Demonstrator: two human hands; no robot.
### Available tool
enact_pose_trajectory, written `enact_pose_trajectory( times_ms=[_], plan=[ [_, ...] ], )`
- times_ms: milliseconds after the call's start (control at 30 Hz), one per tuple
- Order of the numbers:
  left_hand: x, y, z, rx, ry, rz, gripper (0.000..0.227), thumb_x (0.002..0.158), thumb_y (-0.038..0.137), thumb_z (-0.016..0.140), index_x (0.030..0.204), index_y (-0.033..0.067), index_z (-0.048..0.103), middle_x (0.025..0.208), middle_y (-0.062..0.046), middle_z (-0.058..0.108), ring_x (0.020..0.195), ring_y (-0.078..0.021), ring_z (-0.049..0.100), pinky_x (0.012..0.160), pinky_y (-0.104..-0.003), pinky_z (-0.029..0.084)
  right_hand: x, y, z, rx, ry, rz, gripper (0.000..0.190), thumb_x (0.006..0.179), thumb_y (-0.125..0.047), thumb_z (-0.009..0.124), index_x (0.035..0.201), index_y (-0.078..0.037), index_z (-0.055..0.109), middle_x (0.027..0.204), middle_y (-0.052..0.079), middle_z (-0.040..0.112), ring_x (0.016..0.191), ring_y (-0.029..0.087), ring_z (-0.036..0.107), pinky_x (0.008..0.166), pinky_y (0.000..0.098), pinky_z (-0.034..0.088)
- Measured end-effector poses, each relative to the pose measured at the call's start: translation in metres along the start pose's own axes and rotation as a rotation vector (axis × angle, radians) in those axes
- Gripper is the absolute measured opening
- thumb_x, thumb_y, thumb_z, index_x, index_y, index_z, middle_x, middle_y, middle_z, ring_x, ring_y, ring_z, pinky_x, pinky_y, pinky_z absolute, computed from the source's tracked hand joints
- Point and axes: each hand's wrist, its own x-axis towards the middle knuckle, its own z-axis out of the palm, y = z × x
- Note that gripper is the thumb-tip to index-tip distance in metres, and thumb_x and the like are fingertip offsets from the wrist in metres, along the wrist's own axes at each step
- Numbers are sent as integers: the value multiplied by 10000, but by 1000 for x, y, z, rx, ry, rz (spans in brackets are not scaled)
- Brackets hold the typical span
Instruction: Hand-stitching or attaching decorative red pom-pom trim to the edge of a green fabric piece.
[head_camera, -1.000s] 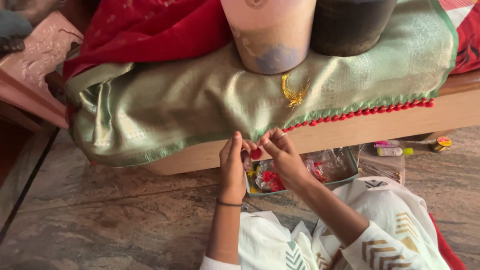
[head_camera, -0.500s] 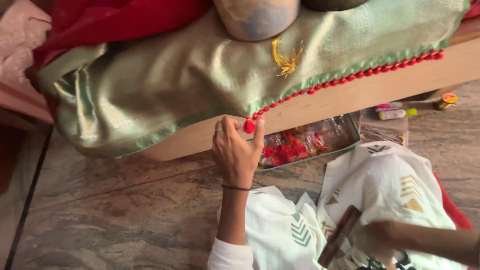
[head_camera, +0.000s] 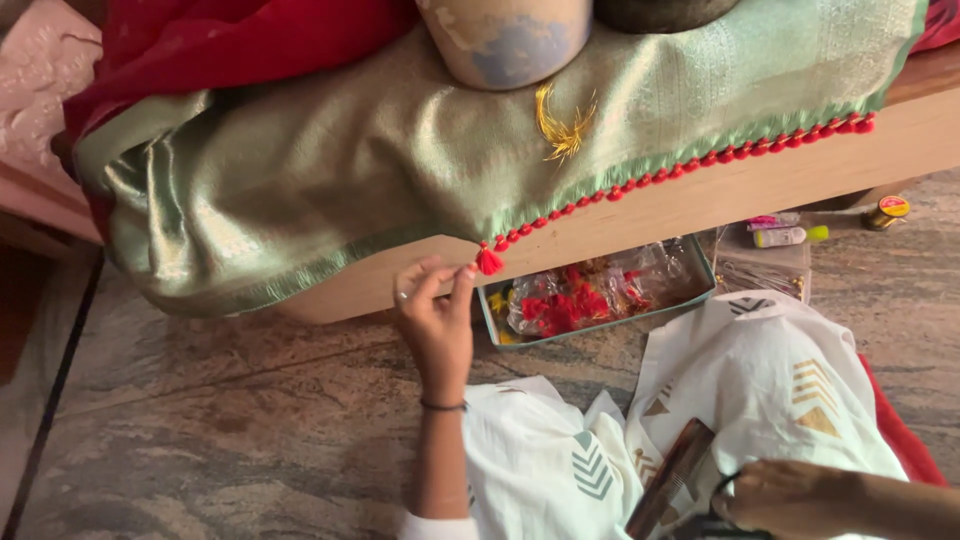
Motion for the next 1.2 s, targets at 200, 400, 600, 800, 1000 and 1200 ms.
enact_pose_trajectory(
  times_ms=[200,400,600,800,1000,1200],
  plan=[
    [35,-6,-17,176,-45,328,186,831,249,875,839,75,810,1018,-66,694,948,-185,648,774,-348,511,57,16,-207,424,-351,591,244,996,-290,581,1220,-201,619,844,84,713,854,244,738,760,447,554],
    [45,-25,4,-536,-433,-622,247,887,283,805,853,46,744,737,-17,697,502,-64,490,414,-240,347,62,38,-219,761,458,439,451,1024,-436,707,820,-62,559,582,58,440,501,241,523,443,375,455],
    [43,-33,18,-791,-415,-771,177,950,222,710,969,45,712,859,-94,749,682,-127,716,621,-267,610,88,26,-261,1464,269,738,524,843,-603,642,802,-85,573,429,-25,420,303,96,422,301,278,330],
    [28,-27,25,-983,-357,-768,137,1004,148,634,1008,12,635,1000,-162,755,915,-223,752,866,-342,626,92,32,-253,1649,306,750,630,761,-697,674,789,-98,479,448,-26,425,333,91,426,314,266,325],
    [11,-10,19,-1017,-287,-628,130,990,131,627,996,2,632,1039,-142,737,996,-200,740,921,-338,620,95,19,-252,1898,322,575,604,791,-650,730,820,-99,483,507,-54,389,404,67,379,355,238,275],
    [6,-8,15,-1000,-282,-610,123,1024,103,622,971,-7,615,1045,-168,721,983,-226,715,927,-360,608,96,35,-247,1847,289,519,571,815,-627,723,851,-106,493,533,-69,390,428,57,388,374,235,275]
  ],
)
